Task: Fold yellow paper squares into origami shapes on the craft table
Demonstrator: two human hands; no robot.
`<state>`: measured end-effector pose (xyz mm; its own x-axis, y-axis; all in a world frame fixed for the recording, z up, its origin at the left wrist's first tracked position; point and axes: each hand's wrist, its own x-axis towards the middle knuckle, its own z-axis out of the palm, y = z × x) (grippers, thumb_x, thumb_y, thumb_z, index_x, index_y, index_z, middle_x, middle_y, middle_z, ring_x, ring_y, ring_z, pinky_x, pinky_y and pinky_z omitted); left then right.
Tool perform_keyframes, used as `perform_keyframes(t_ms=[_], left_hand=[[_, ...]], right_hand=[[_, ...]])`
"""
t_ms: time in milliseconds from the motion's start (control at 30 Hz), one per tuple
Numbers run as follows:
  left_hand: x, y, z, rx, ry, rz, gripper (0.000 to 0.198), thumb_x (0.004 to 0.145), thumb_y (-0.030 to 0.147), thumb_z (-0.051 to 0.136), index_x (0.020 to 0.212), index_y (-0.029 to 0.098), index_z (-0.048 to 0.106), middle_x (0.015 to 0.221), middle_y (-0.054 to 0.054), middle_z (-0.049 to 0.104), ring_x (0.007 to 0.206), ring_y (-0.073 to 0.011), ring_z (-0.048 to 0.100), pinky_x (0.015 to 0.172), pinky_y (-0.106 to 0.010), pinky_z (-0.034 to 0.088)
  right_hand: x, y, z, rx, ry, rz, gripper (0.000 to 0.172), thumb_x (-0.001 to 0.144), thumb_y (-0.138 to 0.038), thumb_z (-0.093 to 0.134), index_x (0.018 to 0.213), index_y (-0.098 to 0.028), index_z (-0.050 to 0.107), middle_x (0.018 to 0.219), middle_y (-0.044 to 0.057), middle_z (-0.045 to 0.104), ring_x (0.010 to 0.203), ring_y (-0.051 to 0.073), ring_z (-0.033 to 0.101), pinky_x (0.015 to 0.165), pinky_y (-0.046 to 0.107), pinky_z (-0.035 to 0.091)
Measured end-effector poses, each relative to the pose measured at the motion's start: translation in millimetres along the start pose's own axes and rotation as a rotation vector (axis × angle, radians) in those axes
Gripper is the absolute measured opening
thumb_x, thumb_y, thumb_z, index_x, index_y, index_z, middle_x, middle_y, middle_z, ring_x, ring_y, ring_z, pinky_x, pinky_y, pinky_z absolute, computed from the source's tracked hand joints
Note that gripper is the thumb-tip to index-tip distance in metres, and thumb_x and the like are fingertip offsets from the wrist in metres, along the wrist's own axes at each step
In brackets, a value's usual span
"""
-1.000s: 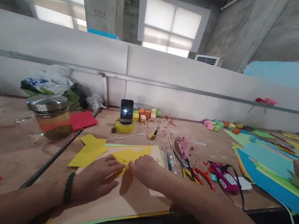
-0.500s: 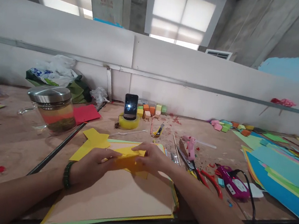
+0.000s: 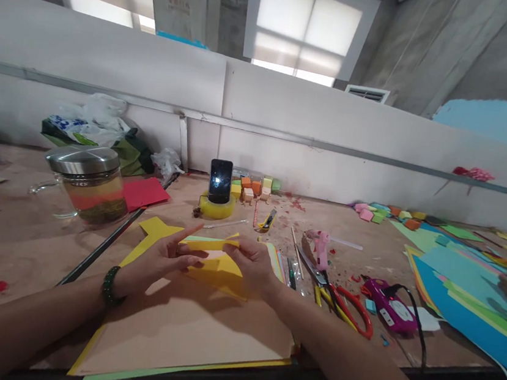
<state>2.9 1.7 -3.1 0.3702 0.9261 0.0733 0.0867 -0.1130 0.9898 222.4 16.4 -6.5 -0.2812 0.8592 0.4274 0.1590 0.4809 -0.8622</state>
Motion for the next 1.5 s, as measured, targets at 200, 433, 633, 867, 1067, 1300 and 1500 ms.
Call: perform_keyframes(t_ms=[200,433,633,867,1067,1300,1500], left_hand=[[3,-5,0.2,-0.017,0.096,0.053,0.033,0.067,0.046,0.076,0.089,0.021,0.077,0.098,-0.006,0.074,0.092,-0.0238,0.063,0.08,-0.034,0.049],[0,-4,2.7,-0.034,0.123,0.063,0.03,0.067,0.045,0.076,0.085,0.02,0.078,0.086,-0.004,0.075,0.081,-0.0205,0.063,0.075,-0.031,0.049],[1,-5,4.6,-0.044,0.165,0.072,0.037,0.067,0.041,0.077,0.098,0.02,0.077,0.099,-0.006,0.074,0.088,-0.0221,0.064,0.078,-0.032,0.052],[-2,-5,10.6,-0.088,0.196,0.19,0.084,0.073,0.037,0.073,0.146,0.019,0.035,0.073,0.003,0.066,0.068,-0.0134,0.06,0.064,-0.025,0.049],[1,2,7.5,-0.112,0.104,-0.073,0.057,0.066,0.054,0.076,0.106,0.014,0.066,0.075,-0.003,0.069,0.068,-0.0165,0.065,0.061,-0.026,0.05],[2,-3,6.2,-0.116,0.042,-0.153,0.049,0.061,0.059,0.077,0.077,0.013,0.069,0.074,-0.009,0.075,0.07,-0.0211,0.07,0.064,-0.029,0.053],[3,-2,6.4,-0.09,0.064,-0.103,0.04,0.064,0.048,0.078,0.085,0.015,0.072,0.077,-0.007,0.075,0.072,-0.0199,0.07,0.061,-0.024,0.05]], right_hand=[[-6,2,7,-0.097,-0.065,-0.095,0.03,0.087,-0.046,0.058,0.085,-0.021,0.075,0.093,0.006,0.072,0.087,0.019,0.065,0.08,0.033,0.051],[-7,3,6,-0.039,-0.048,-0.131,0.022,0.086,-0.038,0.061,0.086,-0.021,0.074,0.096,0.007,0.071,0.092,0.019,0.065,0.085,0.034,0.051],[-9,2,10,-0.028,0.01,-0.118,0.022,0.084,-0.039,0.064,0.095,-0.02,0.069,0.106,0.008,0.067,0.095,0.019,0.063,0.085,0.033,0.052],[-3,6,9,0.248,-0.022,0.269,0.055,0.068,-0.053,0.076,0.11,-0.02,0.062,0.105,0.006,0.066,0.074,0.014,0.068,0.067,0.026,0.058],[-3,5,10,0.317,-0.022,0.339,0.042,0.062,-0.055,0.078,0.076,-0.015,0.071,0.075,0.0,0.068,0.065,0.013,0.066,0.066,0.03,0.061],[-2,6,9,0.334,-0.019,0.311,0.038,0.064,-0.048,0.079,0.087,-0.018,0.072,0.08,0.001,0.072,0.069,0.014,0.067,0.068,0.03,0.061],[-3,7,10,0.374,-0.024,0.364,0.043,0.059,-0.038,0.084,0.093,-0.016,0.069,0.08,0.002,0.074,0.067,0.014,0.068,0.063,0.025,0.055]])
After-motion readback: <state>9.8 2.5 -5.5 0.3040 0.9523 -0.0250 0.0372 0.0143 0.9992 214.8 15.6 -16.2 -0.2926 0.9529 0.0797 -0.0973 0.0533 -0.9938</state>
